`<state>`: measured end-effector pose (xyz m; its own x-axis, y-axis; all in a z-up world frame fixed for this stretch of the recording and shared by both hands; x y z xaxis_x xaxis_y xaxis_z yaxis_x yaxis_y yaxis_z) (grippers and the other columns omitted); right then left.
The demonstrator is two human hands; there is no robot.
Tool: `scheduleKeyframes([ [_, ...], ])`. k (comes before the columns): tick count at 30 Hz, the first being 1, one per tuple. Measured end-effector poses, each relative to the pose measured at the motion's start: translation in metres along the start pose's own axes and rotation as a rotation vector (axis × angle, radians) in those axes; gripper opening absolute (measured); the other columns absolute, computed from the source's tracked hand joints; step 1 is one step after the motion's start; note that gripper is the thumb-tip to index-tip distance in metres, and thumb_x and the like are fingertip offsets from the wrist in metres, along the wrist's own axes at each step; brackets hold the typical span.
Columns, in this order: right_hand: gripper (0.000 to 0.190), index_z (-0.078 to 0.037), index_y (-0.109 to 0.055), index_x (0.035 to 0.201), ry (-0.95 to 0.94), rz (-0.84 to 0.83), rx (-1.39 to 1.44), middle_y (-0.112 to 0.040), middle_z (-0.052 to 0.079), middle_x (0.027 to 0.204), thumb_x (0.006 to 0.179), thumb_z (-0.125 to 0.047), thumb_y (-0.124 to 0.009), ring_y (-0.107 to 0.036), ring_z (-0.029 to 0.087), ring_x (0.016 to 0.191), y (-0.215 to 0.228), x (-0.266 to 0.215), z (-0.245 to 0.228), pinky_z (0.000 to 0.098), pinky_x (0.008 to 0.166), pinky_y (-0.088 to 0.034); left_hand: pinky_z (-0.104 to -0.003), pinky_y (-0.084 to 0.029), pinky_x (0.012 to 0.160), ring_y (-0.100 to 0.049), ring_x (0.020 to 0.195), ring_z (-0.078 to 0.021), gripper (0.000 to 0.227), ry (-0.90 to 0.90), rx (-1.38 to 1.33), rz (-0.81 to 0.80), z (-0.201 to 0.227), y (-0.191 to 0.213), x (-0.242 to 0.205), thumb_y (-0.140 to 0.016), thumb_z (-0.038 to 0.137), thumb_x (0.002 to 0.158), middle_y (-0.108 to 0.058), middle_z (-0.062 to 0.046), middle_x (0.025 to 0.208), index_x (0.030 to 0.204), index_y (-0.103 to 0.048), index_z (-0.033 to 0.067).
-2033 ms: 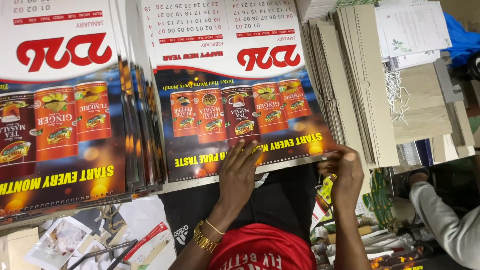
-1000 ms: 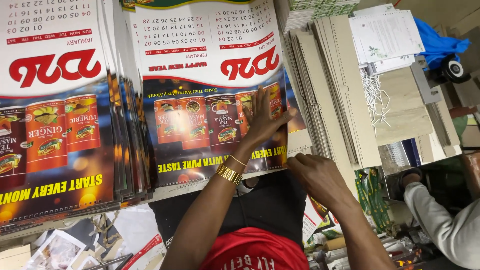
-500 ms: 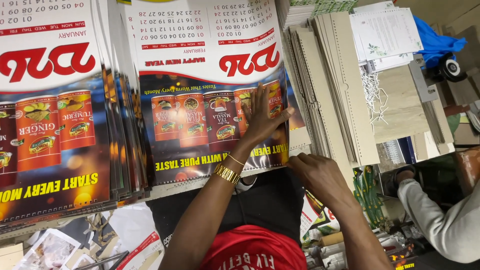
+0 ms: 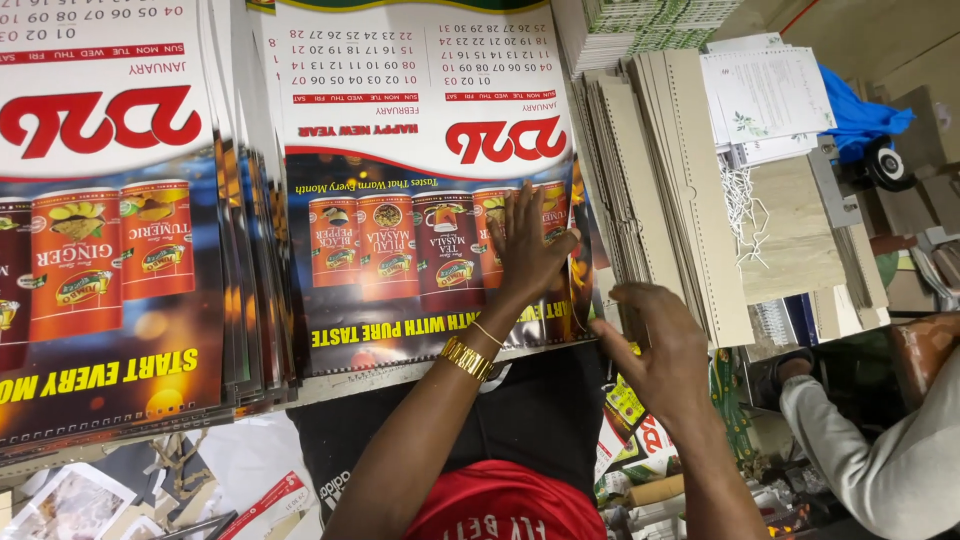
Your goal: The person is assembling wall calendars by inserting a metal wire through the spiral binding holes. They manipulate the wire with their hands to thread it through the holes and then bend the ends to secure the calendar pages together.
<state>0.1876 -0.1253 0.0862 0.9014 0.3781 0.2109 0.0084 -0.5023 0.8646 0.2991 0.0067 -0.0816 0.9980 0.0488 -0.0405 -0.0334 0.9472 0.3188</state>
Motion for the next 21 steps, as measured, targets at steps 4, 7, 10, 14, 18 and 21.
scheduleKeyframes([
  [4,0.054,0.010,-0.041,0.143,-0.217,0.057,0.677,-0.048,0.035,0.145,0.102,-0.024,-0.049,-0.044,0.056,0.138,0.006,0.021,-0.024,0.0656,0.112,-0.039,-0.065,0.016,0.120,0.007,0.160,-0.0367,0.085,-0.004,0.062,0.033,0.001,0.000,-0.001,-0.055,0.057,0.091,-0.007,-0.016,0.173,0.160,-0.029,0.0136],
  [7,0.077,0.014,-0.023,0.153,-0.436,-0.119,0.876,-0.034,0.040,0.154,0.101,-0.033,-0.055,-0.031,0.057,0.146,-0.029,0.022,-0.013,0.0624,0.119,-0.029,-0.066,0.014,0.121,0.004,0.160,-0.0365,0.086,0.017,0.087,0.040,0.013,0.007,-0.008,-0.058,0.055,0.088,-0.008,-0.017,0.173,0.157,-0.032,0.0118],
  [10,0.092,0.015,-0.009,0.155,-0.503,-0.155,0.831,-0.024,0.042,0.158,0.097,-0.032,-0.063,-0.028,0.056,0.148,-0.037,0.023,0.002,0.0636,0.120,-0.025,-0.063,0.016,0.121,0.004,0.160,-0.0360,0.085,0.060,0.109,0.037,0.025,0.012,-0.011,-0.058,0.052,0.087,-0.010,-0.017,0.172,0.157,-0.034,0.0105],
  [14,0.093,0.009,-0.008,0.159,-0.603,-0.256,0.742,-0.036,0.039,0.154,0.096,-0.034,-0.062,-0.036,0.053,0.145,-0.032,0.021,0.005,0.0645,0.118,-0.029,-0.064,0.014,0.122,0.002,0.160,-0.0370,0.083,0.057,0.173,0.070,0.026,0.009,-0.014,-0.059,0.053,0.087,-0.015,-0.018,0.170,0.155,-0.037,0.0110],
  [18,0.089,0.003,-0.018,0.161,-0.705,-0.341,0.862,-0.044,0.038,0.149,0.095,-0.037,-0.062,-0.044,0.056,0.139,-0.060,0.011,0.044,0.0660,0.112,-0.036,-0.066,0.013,0.121,0.002,0.160,-0.0388,0.079,0.032,0.187,0.074,0.028,0.006,-0.015,-0.053,0.059,0.093,-0.017,-0.018,0.169,0.154,-0.040,0.0112],
  [21,0.079,0.004,-0.026,0.160,-0.754,-0.331,0.951,-0.046,0.027,0.134,0.097,-0.030,-0.059,-0.053,0.040,0.119,-0.072,0.003,0.072,0.0519,0.099,-0.046,-0.065,0.015,0.121,0.002,0.160,-0.0386,0.076,0.031,0.185,0.079,0.027,0.005,-0.011,-0.049,0.058,0.096,-0.017,-0.018,0.169,0.154,-0.040,0.0107],
])
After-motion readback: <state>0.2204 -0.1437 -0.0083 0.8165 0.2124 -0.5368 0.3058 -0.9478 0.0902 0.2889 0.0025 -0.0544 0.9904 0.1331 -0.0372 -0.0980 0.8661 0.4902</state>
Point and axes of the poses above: each hand's wrist, its own x-axis towards the middle knuckle, its own y-axis out of the back of the hand, z = x × y, the point moved 9 cm from there along x, towards the middle knuckle
